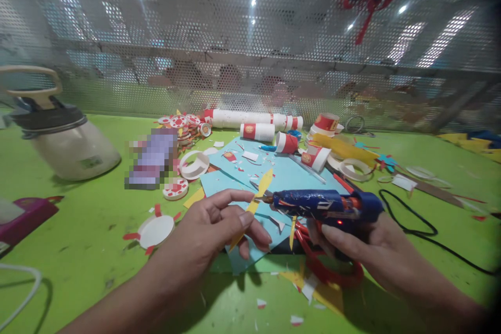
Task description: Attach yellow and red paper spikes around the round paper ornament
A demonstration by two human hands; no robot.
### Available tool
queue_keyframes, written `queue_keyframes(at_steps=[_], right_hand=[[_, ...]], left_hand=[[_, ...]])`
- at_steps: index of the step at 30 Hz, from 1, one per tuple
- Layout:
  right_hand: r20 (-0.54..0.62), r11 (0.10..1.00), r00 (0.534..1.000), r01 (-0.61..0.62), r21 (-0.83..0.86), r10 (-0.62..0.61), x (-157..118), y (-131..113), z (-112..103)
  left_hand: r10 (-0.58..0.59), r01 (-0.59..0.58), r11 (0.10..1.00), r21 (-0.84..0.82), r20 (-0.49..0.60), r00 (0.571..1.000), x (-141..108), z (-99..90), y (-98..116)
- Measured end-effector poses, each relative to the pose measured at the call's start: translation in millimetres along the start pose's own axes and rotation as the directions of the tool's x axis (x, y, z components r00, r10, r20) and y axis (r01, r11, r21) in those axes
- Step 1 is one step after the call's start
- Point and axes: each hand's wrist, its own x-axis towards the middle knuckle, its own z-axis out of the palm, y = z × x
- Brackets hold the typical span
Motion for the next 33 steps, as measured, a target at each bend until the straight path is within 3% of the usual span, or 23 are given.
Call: queue_keyframes(at_steps=[10,15,19,26,33], right_hand=[[0.023,0.994,0.996,-0.084,0.068,0.083,-2.1,2.6,-6.6],[0.008,0.992,0.998,-0.064,0.108,0.064,-4.2,-1.5,1.0],[0.018,0.996,0.998,-0.061,0.071,0.060,-1.8,2.4,-5.7],[-0.008,0.996,1.000,-0.018,0.083,0.019,4.4,5.9,-23.8],[-0.011,0.991,1.000,-0.019,0.131,0.020,3.6,3.1,-21.9]], left_hand=[[-0.004,0.005,1.000,0.014,-0.038,0.999,0.0,-0.1,1.5],[0.016,-0.003,0.993,0.117,-0.111,0.994,-0.9,5.3,5.3],[0.052,-0.022,0.978,0.206,-0.143,0.988,-1.1,8.1,3.4],[0.077,-0.047,0.964,0.261,-0.105,0.991,1.3,7.5,-3.3],[0.050,-0.046,0.990,0.137,-0.026,0.998,2.8,1.4,-4.4]])
